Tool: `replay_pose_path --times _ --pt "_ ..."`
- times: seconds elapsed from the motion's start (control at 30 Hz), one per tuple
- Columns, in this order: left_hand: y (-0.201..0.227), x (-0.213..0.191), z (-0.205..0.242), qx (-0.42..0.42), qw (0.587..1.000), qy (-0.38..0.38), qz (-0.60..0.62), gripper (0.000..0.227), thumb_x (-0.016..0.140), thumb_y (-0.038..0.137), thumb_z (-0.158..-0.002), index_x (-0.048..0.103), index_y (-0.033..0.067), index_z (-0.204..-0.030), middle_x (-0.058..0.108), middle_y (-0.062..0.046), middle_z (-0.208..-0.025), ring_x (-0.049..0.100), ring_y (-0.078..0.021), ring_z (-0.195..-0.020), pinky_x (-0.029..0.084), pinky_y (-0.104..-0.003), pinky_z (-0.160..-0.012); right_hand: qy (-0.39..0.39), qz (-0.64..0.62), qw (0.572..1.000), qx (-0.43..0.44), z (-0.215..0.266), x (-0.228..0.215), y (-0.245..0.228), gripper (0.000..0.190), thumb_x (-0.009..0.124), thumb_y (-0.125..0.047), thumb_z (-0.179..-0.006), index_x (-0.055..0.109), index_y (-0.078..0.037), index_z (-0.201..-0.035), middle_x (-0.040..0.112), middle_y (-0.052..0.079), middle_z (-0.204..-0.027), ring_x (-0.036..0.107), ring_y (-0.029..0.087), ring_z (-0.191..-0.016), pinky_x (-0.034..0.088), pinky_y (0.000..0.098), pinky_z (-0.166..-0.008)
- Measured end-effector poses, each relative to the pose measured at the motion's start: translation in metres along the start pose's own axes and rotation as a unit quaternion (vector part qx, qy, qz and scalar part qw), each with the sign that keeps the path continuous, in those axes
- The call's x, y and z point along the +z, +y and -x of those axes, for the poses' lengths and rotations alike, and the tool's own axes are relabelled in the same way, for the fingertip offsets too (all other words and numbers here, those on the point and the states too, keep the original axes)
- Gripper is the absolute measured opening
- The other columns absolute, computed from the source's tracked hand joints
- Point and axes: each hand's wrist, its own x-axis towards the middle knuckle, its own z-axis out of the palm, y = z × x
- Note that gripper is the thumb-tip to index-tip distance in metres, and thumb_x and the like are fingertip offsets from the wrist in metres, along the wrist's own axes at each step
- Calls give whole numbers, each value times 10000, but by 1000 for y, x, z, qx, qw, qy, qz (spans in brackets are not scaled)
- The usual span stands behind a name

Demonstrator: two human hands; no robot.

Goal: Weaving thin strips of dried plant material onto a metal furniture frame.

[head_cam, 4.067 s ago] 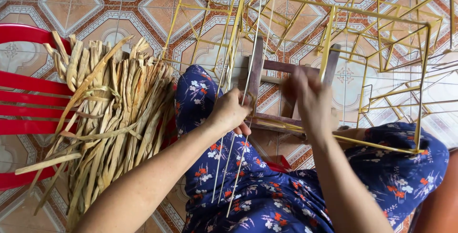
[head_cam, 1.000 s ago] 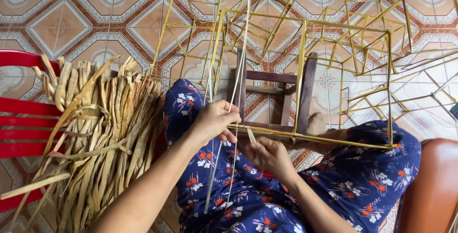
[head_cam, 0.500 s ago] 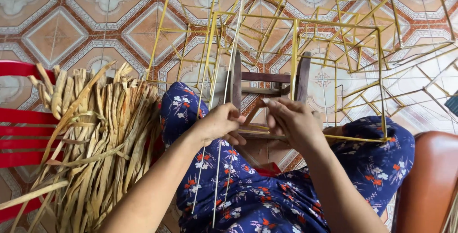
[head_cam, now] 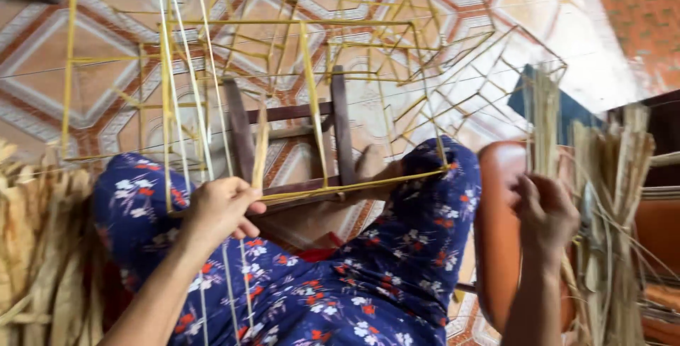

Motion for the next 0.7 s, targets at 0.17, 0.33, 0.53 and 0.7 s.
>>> replay_pose_path --times 0.17,0.33,0.53,0.7 --pt "13 -2 10 -31 997 26 -58 246 628 241 -960 720 22 -1025 824 -103 -883 753 -199 -541 563 -296 -446 63 366 928 19 1 -93 147 289 756 -247 -1028 720 13 -1149 744 132 -1026 677 206 -843 517 363 -734" --pt "1 -3 3 -20 999 18 -37 266 617 250 -966 720 16 -1038 822 -111 -901 754 -207 -545 560 -292 -446 96 284 945 127 22 -92 164 218 775 -232 -977 770 -39 -1078 763 123 -926 700 174 -772 568 358 -730" --pt "-2 -4 0 -16 1000 16 -14 278 623 251 -964 709 6 -1065 817 -136 -909 751 -218 -547 545 -291 -433 106 155 966 178 22 -113 150 147 721 -202 -1034 741 -70 -1095 755 79 -970 658 122 -749 542 269 -644" --pt "-6 -4 -4 -15 1000 10 -4 280 621 250 -967 703 2 -1069 815 -142 -909 748 -224 -544 536 -290 -422 102 96 976 168 14 -127 132 155 687 -184 -1014 719 -65 -1108 756 67 -987 651 84 -767 521 254 -641"
